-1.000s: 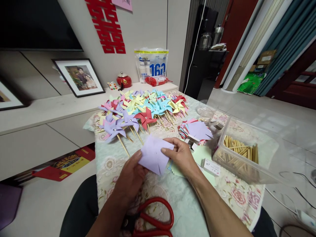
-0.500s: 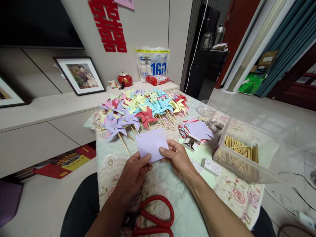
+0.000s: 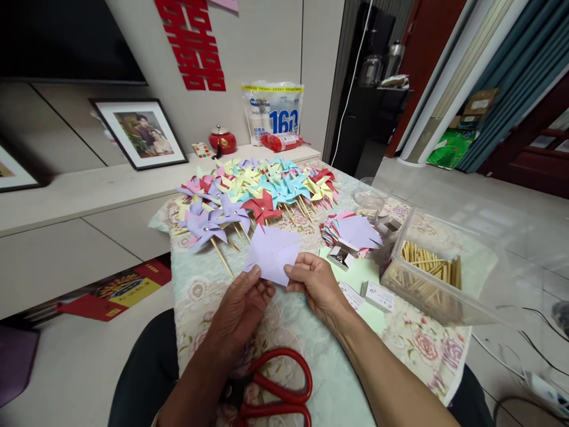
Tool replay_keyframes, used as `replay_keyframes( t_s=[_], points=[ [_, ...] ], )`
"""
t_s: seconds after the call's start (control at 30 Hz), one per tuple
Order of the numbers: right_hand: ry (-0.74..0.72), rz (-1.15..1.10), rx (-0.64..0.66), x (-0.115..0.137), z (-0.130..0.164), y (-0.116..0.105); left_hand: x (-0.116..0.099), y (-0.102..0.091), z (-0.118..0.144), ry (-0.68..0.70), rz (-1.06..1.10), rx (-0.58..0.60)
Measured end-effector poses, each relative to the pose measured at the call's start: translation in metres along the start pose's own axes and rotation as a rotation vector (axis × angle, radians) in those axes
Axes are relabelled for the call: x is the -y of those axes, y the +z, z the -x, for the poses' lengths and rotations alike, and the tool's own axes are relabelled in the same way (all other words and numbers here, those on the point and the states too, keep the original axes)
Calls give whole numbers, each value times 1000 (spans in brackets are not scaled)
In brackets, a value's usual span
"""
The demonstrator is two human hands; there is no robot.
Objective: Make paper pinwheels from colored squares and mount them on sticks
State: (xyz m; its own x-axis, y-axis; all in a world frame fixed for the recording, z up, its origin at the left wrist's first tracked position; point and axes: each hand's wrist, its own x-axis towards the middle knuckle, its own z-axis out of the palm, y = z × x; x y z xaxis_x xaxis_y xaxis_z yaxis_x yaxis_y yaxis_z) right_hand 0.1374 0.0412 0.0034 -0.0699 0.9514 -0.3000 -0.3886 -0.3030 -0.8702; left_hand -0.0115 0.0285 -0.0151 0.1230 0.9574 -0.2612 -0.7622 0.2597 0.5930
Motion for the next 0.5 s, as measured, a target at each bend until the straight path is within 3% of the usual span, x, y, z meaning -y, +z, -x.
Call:
replay_keyframes(
  t_s=[0.17,0.5],
  points=[
    [22,25,60,-1,3,4,2,8,3,40,-91,82],
    [-33,147,118,-6,4,4,3,9,3,99,-117,8]
  ],
)
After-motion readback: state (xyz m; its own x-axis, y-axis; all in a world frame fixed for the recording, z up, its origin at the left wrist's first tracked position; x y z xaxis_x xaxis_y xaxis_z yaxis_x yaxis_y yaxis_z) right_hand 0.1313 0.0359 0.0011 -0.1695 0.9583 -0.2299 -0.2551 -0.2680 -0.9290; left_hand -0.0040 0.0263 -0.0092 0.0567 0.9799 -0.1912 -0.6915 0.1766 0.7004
